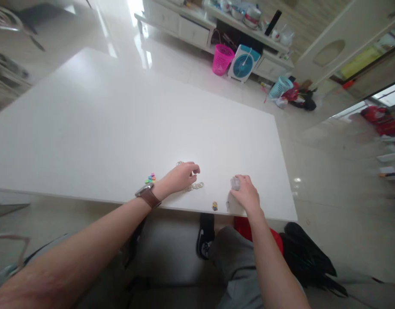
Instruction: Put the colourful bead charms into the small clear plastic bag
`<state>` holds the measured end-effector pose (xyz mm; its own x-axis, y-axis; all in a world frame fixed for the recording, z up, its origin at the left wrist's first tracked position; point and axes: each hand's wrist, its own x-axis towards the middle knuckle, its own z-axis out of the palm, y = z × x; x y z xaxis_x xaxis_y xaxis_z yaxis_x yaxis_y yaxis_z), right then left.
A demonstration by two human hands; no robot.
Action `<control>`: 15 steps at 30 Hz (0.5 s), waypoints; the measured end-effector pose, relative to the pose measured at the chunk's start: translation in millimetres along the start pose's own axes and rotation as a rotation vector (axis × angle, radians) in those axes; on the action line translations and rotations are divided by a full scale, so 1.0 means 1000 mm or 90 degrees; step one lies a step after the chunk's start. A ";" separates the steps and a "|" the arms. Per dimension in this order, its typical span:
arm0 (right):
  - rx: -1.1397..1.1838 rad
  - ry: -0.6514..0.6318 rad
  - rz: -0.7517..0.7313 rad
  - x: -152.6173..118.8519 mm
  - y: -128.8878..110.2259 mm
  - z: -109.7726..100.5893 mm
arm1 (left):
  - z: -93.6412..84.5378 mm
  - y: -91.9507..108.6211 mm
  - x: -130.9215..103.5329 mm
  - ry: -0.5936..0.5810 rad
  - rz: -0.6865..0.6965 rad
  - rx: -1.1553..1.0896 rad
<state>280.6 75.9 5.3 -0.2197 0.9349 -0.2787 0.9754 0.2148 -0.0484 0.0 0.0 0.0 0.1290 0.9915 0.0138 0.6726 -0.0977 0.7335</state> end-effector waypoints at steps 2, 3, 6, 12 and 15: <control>0.000 -0.005 0.009 0.001 -0.001 -0.001 | 0.001 0.000 0.000 0.002 0.005 0.004; 0.003 -0.005 0.011 0.001 -0.001 -0.001 | 0.001 -0.001 0.000 0.003 0.006 0.007; 0.019 0.001 0.006 0.003 -0.001 0.001 | 0.002 -0.001 0.000 0.004 0.005 0.011; 0.028 -0.001 -0.002 0.003 0.001 0.001 | 0.004 -0.004 0.000 0.004 0.016 0.006; 0.017 -0.009 0.012 0.001 0.001 -0.003 | 0.004 -0.005 0.000 0.002 0.010 0.005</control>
<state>281.8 77.8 8.2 -0.2013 0.9344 -0.2939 0.9795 0.1897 -0.0680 -0.4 0.2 -6.8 0.1376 0.9901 0.0269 0.6765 -0.1138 0.7276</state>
